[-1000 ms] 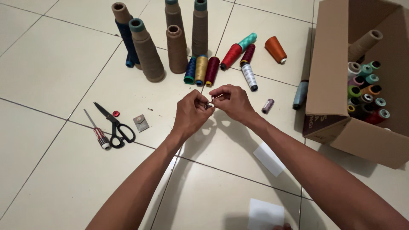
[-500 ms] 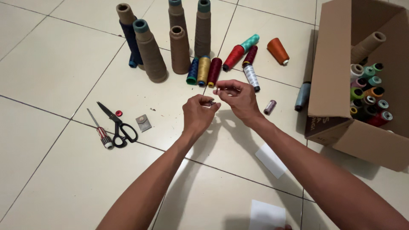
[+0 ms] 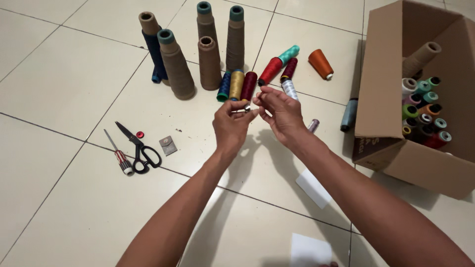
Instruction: The person organizes sewing supplies on a tiled floor, handling spools of thread and small metal parts. They place a large dark spool into a cardboard box, then pick up and inspect small red and silver metal components. Finally, they use a white tissue to wipe a small metal object.
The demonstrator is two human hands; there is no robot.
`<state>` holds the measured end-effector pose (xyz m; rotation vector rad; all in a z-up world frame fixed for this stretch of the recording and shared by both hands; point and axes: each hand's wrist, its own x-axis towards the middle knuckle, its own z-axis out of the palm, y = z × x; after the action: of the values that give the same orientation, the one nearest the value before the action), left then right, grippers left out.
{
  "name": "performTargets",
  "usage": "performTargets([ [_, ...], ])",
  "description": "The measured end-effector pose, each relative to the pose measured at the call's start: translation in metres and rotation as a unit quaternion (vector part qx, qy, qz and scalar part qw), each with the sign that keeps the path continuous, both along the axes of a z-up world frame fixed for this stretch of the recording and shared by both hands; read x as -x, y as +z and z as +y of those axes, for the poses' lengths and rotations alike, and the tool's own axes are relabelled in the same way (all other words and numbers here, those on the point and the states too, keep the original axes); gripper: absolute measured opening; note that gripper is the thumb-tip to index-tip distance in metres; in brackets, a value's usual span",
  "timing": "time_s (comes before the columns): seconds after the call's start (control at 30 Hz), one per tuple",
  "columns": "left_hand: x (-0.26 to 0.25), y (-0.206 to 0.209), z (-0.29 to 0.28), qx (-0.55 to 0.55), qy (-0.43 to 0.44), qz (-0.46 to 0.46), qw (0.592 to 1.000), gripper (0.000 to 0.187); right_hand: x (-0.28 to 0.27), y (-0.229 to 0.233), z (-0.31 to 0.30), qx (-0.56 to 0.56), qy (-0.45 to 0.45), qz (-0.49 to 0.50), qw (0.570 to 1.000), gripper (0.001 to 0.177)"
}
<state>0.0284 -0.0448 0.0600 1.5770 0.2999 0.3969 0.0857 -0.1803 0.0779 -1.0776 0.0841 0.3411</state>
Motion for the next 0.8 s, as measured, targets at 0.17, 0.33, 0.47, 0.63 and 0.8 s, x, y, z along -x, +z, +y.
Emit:
performTargets([
  [0.17,0.006,0.011,0.015,-0.060,0.010,0.007,0.998,0.033,-0.011,0.017,-0.015,-0.030,-0.019,-0.015,0.999,0.031],
  [0.33,0.021,0.016,0.023,-0.089,-0.018,-0.028,0.995,0.030,-0.026,0.044,-0.047,-0.008,-0.057,-0.036,0.998,0.031],
  [0.47,0.026,0.019,0.018,-0.141,-0.015,-0.034,0.989,0.031,-0.034,0.068,-0.073,-0.107,-0.060,-0.059,0.991,0.024],
  [0.63,0.025,0.024,0.006,-0.114,-0.015,0.025,0.993,0.030,-0.032,0.107,-0.099,-0.118,-0.151,-0.060,0.980,0.031],
  [0.8,0.018,0.036,-0.003,-0.018,-0.079,0.013,0.997,0.035,-0.020,0.130,-0.113,-0.036,-0.108,-0.141,0.983,0.029],
])
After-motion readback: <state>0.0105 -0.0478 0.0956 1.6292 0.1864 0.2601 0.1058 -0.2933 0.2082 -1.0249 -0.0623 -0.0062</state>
